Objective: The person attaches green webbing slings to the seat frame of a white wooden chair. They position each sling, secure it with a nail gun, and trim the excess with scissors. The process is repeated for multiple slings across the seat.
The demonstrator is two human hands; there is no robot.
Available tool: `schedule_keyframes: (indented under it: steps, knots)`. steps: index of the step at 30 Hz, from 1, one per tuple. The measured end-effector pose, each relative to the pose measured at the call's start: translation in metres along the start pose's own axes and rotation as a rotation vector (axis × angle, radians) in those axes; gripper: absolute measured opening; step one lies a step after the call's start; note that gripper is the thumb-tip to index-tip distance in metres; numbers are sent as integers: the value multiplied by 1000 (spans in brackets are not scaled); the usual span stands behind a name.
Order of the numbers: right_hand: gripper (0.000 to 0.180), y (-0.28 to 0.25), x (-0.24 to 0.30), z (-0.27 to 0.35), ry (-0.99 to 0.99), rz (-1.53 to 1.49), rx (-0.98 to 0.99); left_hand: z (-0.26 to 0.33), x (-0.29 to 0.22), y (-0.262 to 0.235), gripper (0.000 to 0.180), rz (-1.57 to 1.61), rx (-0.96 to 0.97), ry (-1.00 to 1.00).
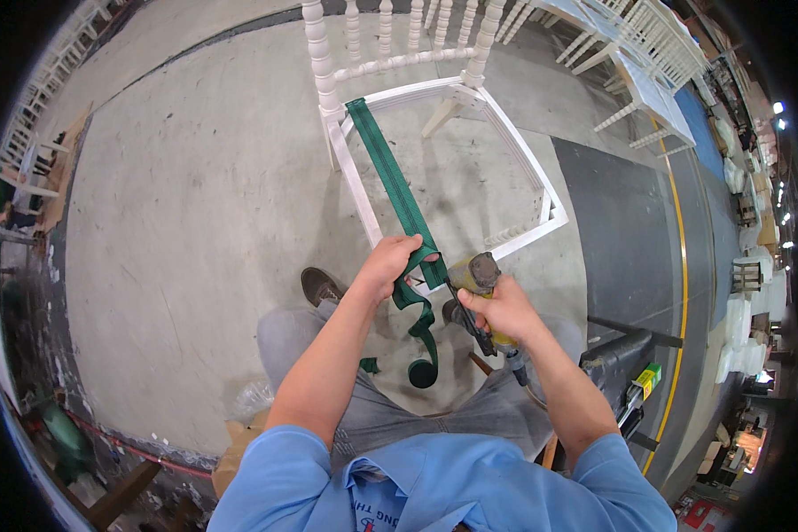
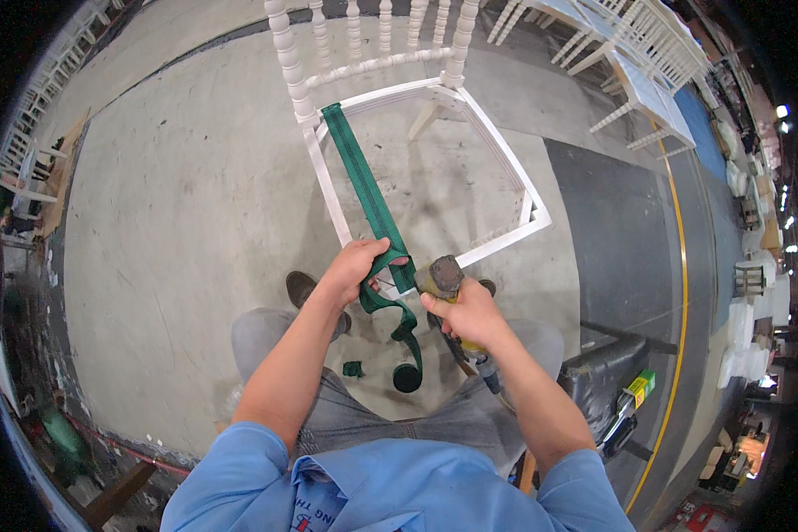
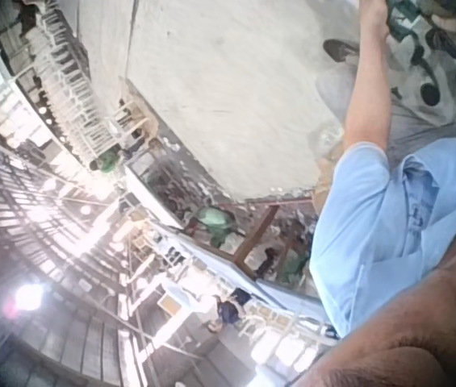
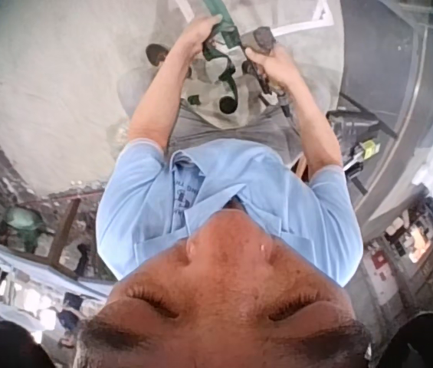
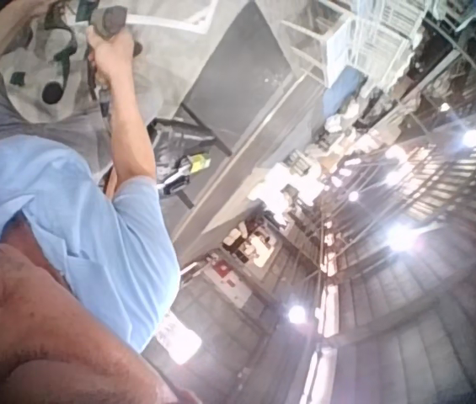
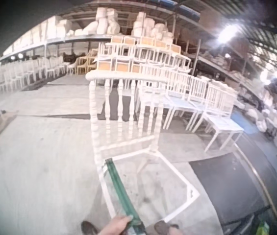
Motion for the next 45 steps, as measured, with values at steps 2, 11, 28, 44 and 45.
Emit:
schedule_keyframes:
  steps: [2, 11, 28, 44, 45]
  knots:
    - [38, 3, 5, 0, -1, -2, -15, 0, -1, -1, 33, 5, 0, -5]
    - [39, 15, 13, 0, 15, 22, 23, -4, -2, -6, 34, 13, 39, -13]
    - [40, -167, 9, 165, -222, -201, -543, 19, 9, -9, 36, -555, -346, 402]
    - [57, -218, -370, 405, 110, -1133, -1196, 24, 62, 5, 47, -160, -354, 81]
    - [60, -223, -369, 399, 175, -1045, -1208, 29, 63, 3, 49, -132, -320, 39]
Point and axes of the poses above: each hand's wrist, its own z-axis away from the middle knuckle, its own y-axis out of the palm, x = y × z, the point moved 9 cm from there along -z, towards the middle knuckle, and after that the axes turned 13 degrees about -y, right-handed, at the moved point
